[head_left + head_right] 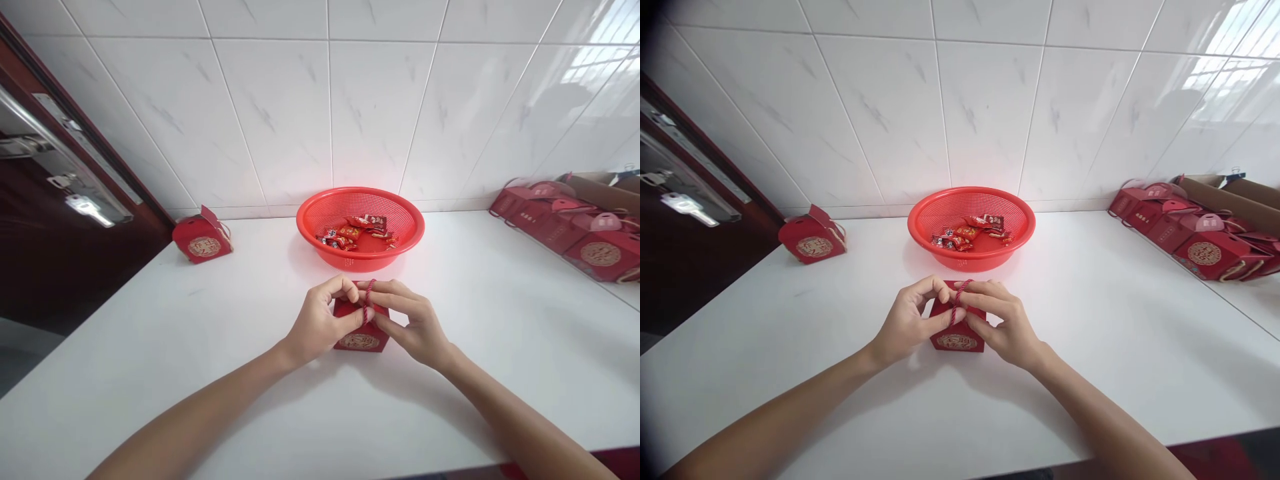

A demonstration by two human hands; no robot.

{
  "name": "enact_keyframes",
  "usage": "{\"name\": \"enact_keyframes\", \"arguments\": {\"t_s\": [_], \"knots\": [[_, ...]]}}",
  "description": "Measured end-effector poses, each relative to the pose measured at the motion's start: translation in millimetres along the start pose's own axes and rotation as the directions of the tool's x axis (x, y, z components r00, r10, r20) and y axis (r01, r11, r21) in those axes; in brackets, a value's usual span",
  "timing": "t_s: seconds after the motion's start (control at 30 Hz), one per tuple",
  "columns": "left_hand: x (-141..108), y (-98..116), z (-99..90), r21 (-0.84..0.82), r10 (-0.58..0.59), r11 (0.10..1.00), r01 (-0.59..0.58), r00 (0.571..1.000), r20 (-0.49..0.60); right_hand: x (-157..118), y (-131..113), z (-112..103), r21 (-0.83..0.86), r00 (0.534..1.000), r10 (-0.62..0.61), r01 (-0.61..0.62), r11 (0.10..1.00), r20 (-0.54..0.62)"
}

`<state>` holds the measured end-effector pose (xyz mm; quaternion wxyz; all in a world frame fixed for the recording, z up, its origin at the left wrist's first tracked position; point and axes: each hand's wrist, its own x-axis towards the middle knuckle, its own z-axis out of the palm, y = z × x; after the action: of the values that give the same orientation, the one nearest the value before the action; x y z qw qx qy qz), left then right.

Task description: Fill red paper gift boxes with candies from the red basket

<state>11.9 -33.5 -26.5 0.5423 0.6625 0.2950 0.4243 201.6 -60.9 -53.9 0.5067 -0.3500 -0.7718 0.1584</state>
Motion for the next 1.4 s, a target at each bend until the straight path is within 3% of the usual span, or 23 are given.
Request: {"name": "enact_keyframes", "arguments": {"t_s": [0.17, 0.4, 0.53, 0.63, 0.83, 1.03, 1.13, 1.27, 1.4], "knots": [[-0.9, -1.2, 0.5, -0.024, -0.006, 1.0, 0.006, 1.0, -0.016, 1.8, -3.0, 2.0, 0.104, 0.994, 0.106, -0.103, 0.989, -0.033], [3.2, -0.1, -5.2, 0.044, -0.002, 0.999, 0.011, 0.981, -0.196, 4.8, -3.7, -0.2, 0.171, 0.973, 0.214, -0.198, 0.965, -0.082], [5.0, -4.0, -8.7, 0.068, 0.017, 0.998, 0.004, 0.948, -0.318, 1.3, -1.4, -0.8, 0.156, 0.961, 0.242, -0.221, 0.963, -0.132], [5.8, -5.8, -12.0, 0.047, -0.042, 0.997, 0.064, 0.926, -0.375, -1.7, 1.2, -0.6, 0.151, 0.96, 0.245, -0.225, 0.963, -0.134], [7.4, -1.7, -17.8, 0.005, -0.209, 0.975, 0.221, 0.928, -0.309, -3.8, 3.9, 1.0, 0.184, 0.953, 0.274, -0.248, 0.951, -0.133], [7.8, 8.9, -23.0, 0.284, -0.205, 0.927, 0.246, 0.964, -0.168, -3.9, 3.4, 2.0, 0.149, 0.944, 0.259, -0.232, 0.961, -0.204], [8.7, 12.6, -26.2, 0.329, -0.226, 0.909, 0.254, 0.966, -0.123, -4.2, 1.4, 2.8, 0.1, 0.955, 0.212, -0.195, 0.976, -0.208], [8.6, 10.6, -27.8, 0.296, -0.21, 0.925, 0.238, 0.97, -0.126, -5.4, -0.7, 4.3, 0.049, 0.969, 0.146, -0.139, 0.989, -0.199], [6.1, 6.5, -26.4, 0.234, -0.217, 0.937, 0.261, 0.956, -0.198, -7.0, -0.1, 4.7, -0.016, 0.975, 0.089, -0.094, 0.995, -0.202]]}}
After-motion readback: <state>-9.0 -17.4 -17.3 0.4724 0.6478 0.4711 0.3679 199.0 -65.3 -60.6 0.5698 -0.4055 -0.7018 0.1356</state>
